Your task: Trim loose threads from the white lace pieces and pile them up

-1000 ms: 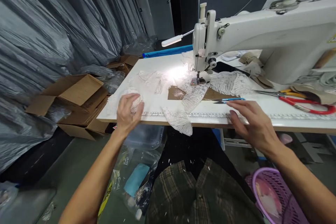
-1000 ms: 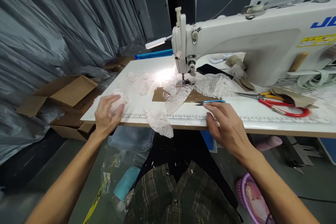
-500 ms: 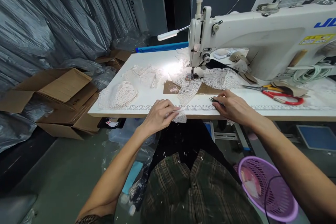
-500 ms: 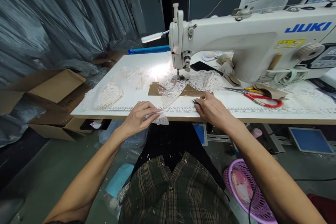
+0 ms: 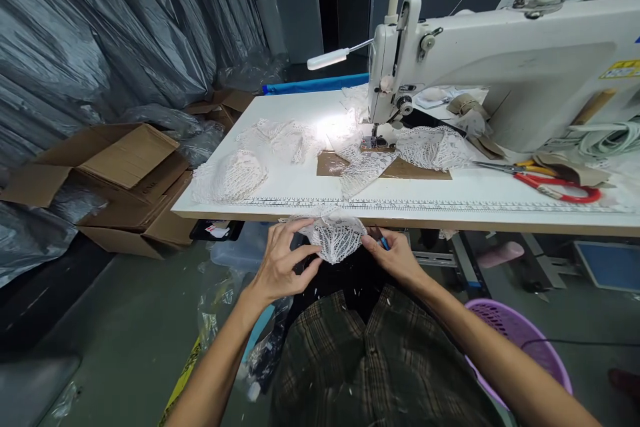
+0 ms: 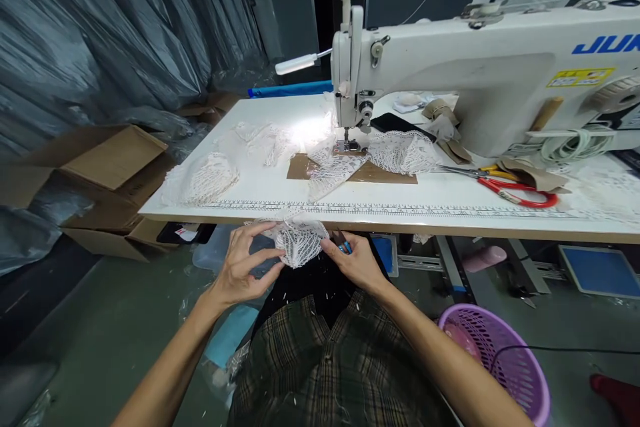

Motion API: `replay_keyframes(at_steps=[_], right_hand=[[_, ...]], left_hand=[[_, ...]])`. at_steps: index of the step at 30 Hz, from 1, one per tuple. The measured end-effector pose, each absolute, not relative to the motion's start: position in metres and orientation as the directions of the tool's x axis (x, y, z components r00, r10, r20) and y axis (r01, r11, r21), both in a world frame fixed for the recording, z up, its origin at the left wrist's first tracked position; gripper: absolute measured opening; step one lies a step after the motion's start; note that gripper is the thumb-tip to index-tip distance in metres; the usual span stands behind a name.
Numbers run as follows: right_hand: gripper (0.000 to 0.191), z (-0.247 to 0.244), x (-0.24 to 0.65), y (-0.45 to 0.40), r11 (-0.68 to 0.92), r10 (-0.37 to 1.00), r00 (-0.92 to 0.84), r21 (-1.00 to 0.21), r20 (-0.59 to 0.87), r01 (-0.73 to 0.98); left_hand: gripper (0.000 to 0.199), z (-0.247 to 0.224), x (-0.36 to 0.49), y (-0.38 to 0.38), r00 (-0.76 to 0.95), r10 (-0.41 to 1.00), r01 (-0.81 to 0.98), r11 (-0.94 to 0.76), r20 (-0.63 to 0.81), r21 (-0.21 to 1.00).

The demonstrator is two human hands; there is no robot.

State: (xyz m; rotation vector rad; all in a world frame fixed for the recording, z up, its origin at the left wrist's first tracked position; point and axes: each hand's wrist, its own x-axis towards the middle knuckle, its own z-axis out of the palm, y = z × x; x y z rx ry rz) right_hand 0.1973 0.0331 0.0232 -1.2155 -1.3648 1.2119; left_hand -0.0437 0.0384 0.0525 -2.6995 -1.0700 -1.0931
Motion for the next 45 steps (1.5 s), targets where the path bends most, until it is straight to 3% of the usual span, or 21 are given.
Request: replay_keyframes(at_steps=[5,9,12,16,18,20,24,27,30,37,45], right_hand=[[0.047,0.024,0.182,0.041,0.013,0.999,-0.047,-0.998,0.009,0.066],[0.043,0.031,0.18,0.019,0.166,0.971,-0.198,-0.976,0.138,0.138],[0.04,0.033,0.182,-0.01,0.298,0.876,-0.44,-0.939,0.198,0.17],[0.026,0.032,0.185,-0.043,0.437,0.714,-0.649,-0.892,0.264,0.118],[0.018,0.028,0.189,-0.052,0.461,0.681,-0.671,-0.883,0.292,0.084],[0.018,0.024,0.195,-0.054,0.466,0.682,-0.673,-0.88,0.287,0.096],[0.017,0.021,0.207,-0.042,0.33,0.782,-0.617,-0.9,0.092,0.285],[0.022,0.022,0.207,-0.028,0.254,0.861,-0.506,-0.902,0.047,0.35],[0.027,0.019,0.198,-0.018,0.275,0.885,-0.456,-0.897,0.095,0.346],[0.056,0.012,0.187,-0.009,0.153,0.966,-0.254,-0.899,0.049,0.41],[0.045,0.012,0.175,-0.005,0.29,0.917,-0.389,-0.817,0.088,0.499]], left_hand=[[0.015,0.049,-0.046,0.033,0.399,0.642,0.654,-0.7,0.654,0.288],[0.021,0.04,-0.04,0.033,0.206,0.761,0.589,-0.598,0.615,0.544],[0.027,0.027,-0.027,0.03,0.171,0.881,0.365,-0.472,0.44,0.803],[0.06,0.009,-0.003,0.014,0.41,0.905,-0.05,-0.101,0.113,0.994],[0.066,0.004,0.005,0.001,0.549,0.836,-0.211,0.141,-0.002,0.967],[0.054,0.003,0.009,-0.01,0.589,0.803,-0.295,0.325,-0.097,0.899],[0.036,0.011,0.002,-0.02,0.346,0.877,-0.31,0.442,-0.333,0.842],[0.039,0.019,-0.006,-0.019,0.216,0.883,-0.283,0.465,-0.417,0.839],[0.044,0.024,-0.012,-0.017,0.199,0.883,-0.225,0.463,-0.424,0.857],[0.021,0.028,-0.018,-0.015,0.125,0.947,0.121,0.281,-0.296,0.952],[0.015,0.036,-0.018,-0.013,0.146,0.963,0.218,0.191,-0.225,0.957]])
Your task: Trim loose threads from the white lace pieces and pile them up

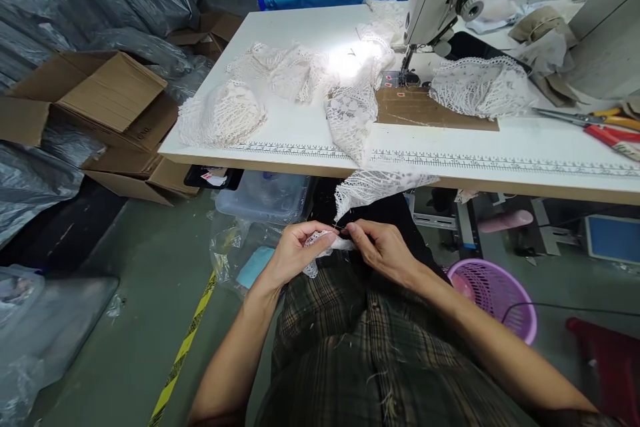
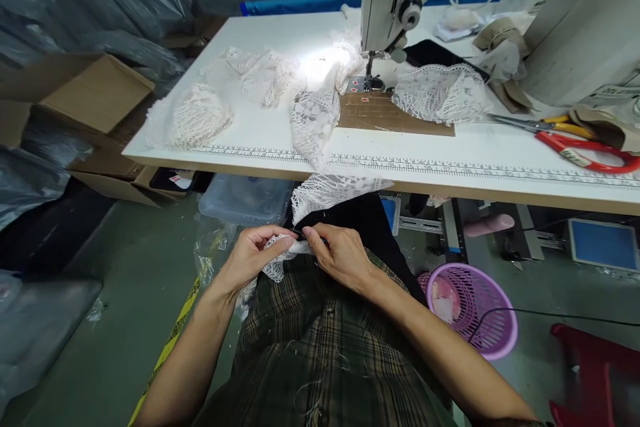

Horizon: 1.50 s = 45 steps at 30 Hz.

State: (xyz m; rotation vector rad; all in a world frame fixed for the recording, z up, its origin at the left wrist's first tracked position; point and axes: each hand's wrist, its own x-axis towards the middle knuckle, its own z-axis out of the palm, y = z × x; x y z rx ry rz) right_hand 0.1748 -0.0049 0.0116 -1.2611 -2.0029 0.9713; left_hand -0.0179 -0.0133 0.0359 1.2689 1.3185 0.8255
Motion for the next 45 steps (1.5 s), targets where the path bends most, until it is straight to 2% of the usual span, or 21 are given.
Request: replay_keyframes(at_steps=[7,10,15,19,23,26,29,33,38,42,45], right_hand=[[0.045,0.006,0.169,-0.009,0.162,0.969,-0.246,-0.833,0.033,0.529],[0.045,0.005,0.172,-0.013,0.157,0.953,-0.303,-0.856,0.0,0.493],[0.042,0.007,0.165,-0.013,0.231,0.932,-0.362,-0.813,0.027,0.534],[0.04,0.008,0.165,-0.013,0.192,0.962,-0.272,-0.804,0.039,0.562],[0.031,0.006,0.178,-0.012,0.182,0.969,-0.228,-0.888,0.09,0.422],[0.029,0.003,0.184,-0.002,0.177,0.984,-0.032,-0.914,0.178,0.365],[0.027,0.001,0.182,0.012,0.138,0.969,0.147,-0.931,0.197,0.338],[0.034,0.004,0.167,0.021,0.113,0.971,0.168,-0.943,0.172,0.312],[0.038,0.004,0.141,0.026,0.054,0.949,0.269,-0.924,0.165,0.378],[0.029,-0.003,0.135,0.031,0.099,0.902,0.341,-0.897,0.264,0.431],[0.023,-0.006,0.144,0.028,0.165,0.903,0.309,-0.905,0.298,0.392]], left_hand=[[0.02,0.041,-0.017,-0.016,0.141,0.957,0.205,0.222,-0.254,0.953],[0.019,0.04,-0.017,-0.016,0.135,0.956,0.174,0.236,-0.261,0.956],[0.018,0.038,-0.015,-0.016,0.173,0.937,0.149,0.279,-0.303,0.949],[0.021,0.037,-0.016,-0.014,0.188,0.936,0.178,0.265,-0.297,0.948],[0.024,0.035,-0.017,-0.009,0.179,0.942,0.228,0.242,-0.285,0.943],[0.027,0.032,-0.017,-0.003,0.188,0.951,0.279,0.187,-0.244,0.942],[0.028,0.028,-0.017,0.003,0.2,0.96,0.318,0.126,-0.196,0.94],[0.027,0.027,-0.018,0.007,0.224,0.96,0.33,0.09,-0.17,0.94],[0.027,0.029,-0.018,0.004,0.233,0.955,0.324,0.103,-0.185,0.94],[0.028,0.03,-0.02,0.001,0.231,0.952,0.308,0.126,-0.202,0.943],[0.028,0.029,-0.024,0.0,0.202,0.958,0.287,0.142,-0.204,0.947]])
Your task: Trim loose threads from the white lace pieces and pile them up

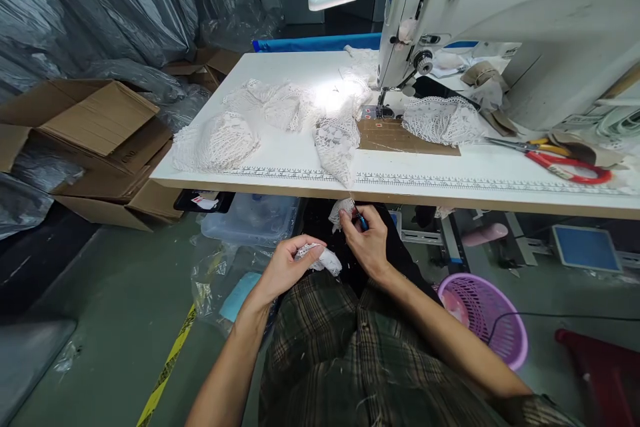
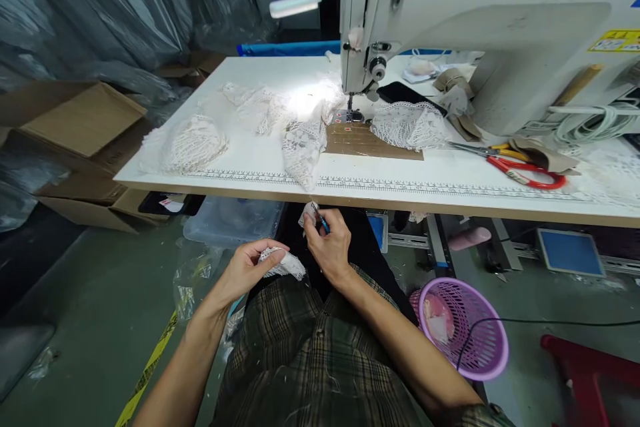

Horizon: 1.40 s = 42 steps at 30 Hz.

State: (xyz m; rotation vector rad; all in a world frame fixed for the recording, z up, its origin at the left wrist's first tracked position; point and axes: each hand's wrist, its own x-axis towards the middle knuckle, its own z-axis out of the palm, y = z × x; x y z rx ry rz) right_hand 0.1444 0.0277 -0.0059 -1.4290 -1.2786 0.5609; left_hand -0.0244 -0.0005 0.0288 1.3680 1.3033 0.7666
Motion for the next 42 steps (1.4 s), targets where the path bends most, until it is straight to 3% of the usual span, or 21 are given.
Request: replay_keyframes(at_steps=[5,9,15,19,22,27,32,42], right_hand=[[0.023,-0.009,0.168,0.01,0.236,0.912,0.249,-0.915,0.325,0.328],[0.02,-0.005,0.181,-0.006,0.209,0.91,0.263,-0.902,0.321,0.378],[0.006,0.029,0.189,-0.048,0.442,0.885,-0.054,-0.8,0.462,0.405],[0.004,0.045,0.193,-0.067,0.407,0.886,-0.324,-0.89,0.331,0.204],[0.008,0.043,0.2,-0.066,0.291,0.907,-0.357,-0.946,0.225,0.144],[0.017,0.03,0.213,-0.057,0.117,0.949,-0.313,-0.946,0.018,0.302],[0.02,0.021,0.213,-0.047,0.099,0.958,-0.287,-0.94,0.002,0.325],[0.025,0.003,0.208,-0.033,0.059,0.942,-0.333,-0.951,-0.048,0.305]], left_hand=[[0.035,0.033,-0.031,0.002,0.161,0.964,0.258,0.167,-0.213,0.952],[0.035,0.04,-0.031,0.012,0.169,0.979,0.313,0.054,-0.112,0.948],[0.046,0.036,-0.02,0.029,0.395,0.917,0.277,-0.185,0.063,0.943],[0.063,0.027,-0.002,0.025,0.624,0.78,0.086,-0.124,0.043,0.989],[0.058,0.025,0.01,0.016,0.705,0.709,-0.014,-0.014,0.02,1.0],[0.032,0.029,0.011,0.005,0.582,0.809,0.046,0.07,-0.084,0.996],[0.026,0.032,0.003,-0.004,0.416,0.876,0.301,0.121,-0.244,0.946],[0.025,0.027,-0.006,-0.009,0.317,0.908,0.287,0.182,-0.273,0.94]])
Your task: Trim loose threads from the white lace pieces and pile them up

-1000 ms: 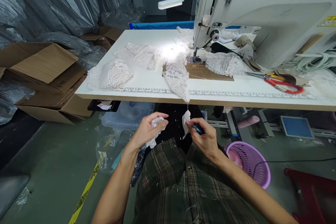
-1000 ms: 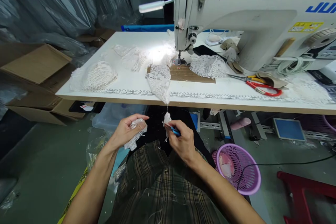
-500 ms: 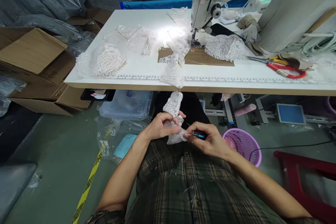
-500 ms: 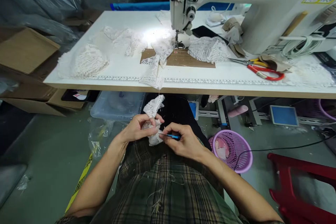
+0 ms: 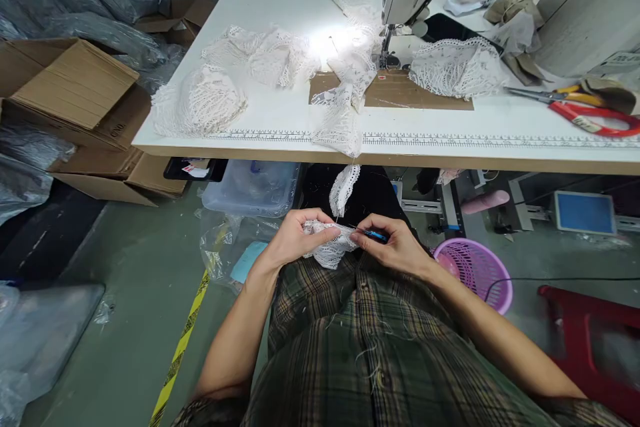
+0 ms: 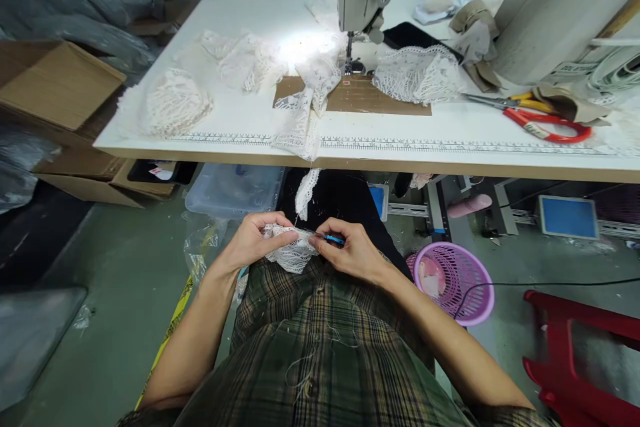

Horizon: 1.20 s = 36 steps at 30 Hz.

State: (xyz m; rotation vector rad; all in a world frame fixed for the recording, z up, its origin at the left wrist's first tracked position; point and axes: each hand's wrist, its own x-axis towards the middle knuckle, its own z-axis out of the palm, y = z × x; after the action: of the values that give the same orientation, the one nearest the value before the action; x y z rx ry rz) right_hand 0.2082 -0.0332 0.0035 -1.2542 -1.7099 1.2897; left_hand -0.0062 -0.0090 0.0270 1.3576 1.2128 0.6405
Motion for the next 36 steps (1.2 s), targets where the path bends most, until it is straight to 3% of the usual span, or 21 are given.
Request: replay_keyframes(at_steps=[8,14,18,24,30,36], right_hand=[[0.047,-0.006,0.201,-0.014,0.059,0.939,-0.338,-0.946,-0.055,0.318],[0.043,-0.003,0.188,-0.003,0.143,0.932,-0.362,-0.913,-0.005,0.383],[0.044,-0.005,0.188,-0.005,0.117,0.948,-0.317,-0.917,-0.011,0.381],[0.042,-0.004,0.196,-0.014,0.183,0.916,-0.402,-0.883,-0.007,0.432],[0.036,0.008,0.188,-0.012,0.292,0.898,-0.438,-0.811,0.049,0.508],[0.038,0.005,0.189,-0.012,0.228,0.929,-0.369,-0.805,0.012,0.548]], left_hand=[[0.024,0.029,-0.007,-0.005,0.383,0.906,0.285,0.072,-0.182,0.956],[0.025,0.024,-0.01,-0.005,0.39,0.904,0.31,0.05,-0.175,0.949],[0.023,0.022,-0.013,-0.004,0.393,0.899,0.309,0.066,-0.191,0.949],[0.021,0.025,-0.012,-0.001,0.42,0.87,0.214,0.181,-0.258,0.96],[0.024,0.029,-0.009,0.0,0.458,0.827,0.231,0.244,-0.326,0.942],[0.024,0.025,-0.01,0.0,0.455,0.824,0.244,0.249,-0.337,0.937]])
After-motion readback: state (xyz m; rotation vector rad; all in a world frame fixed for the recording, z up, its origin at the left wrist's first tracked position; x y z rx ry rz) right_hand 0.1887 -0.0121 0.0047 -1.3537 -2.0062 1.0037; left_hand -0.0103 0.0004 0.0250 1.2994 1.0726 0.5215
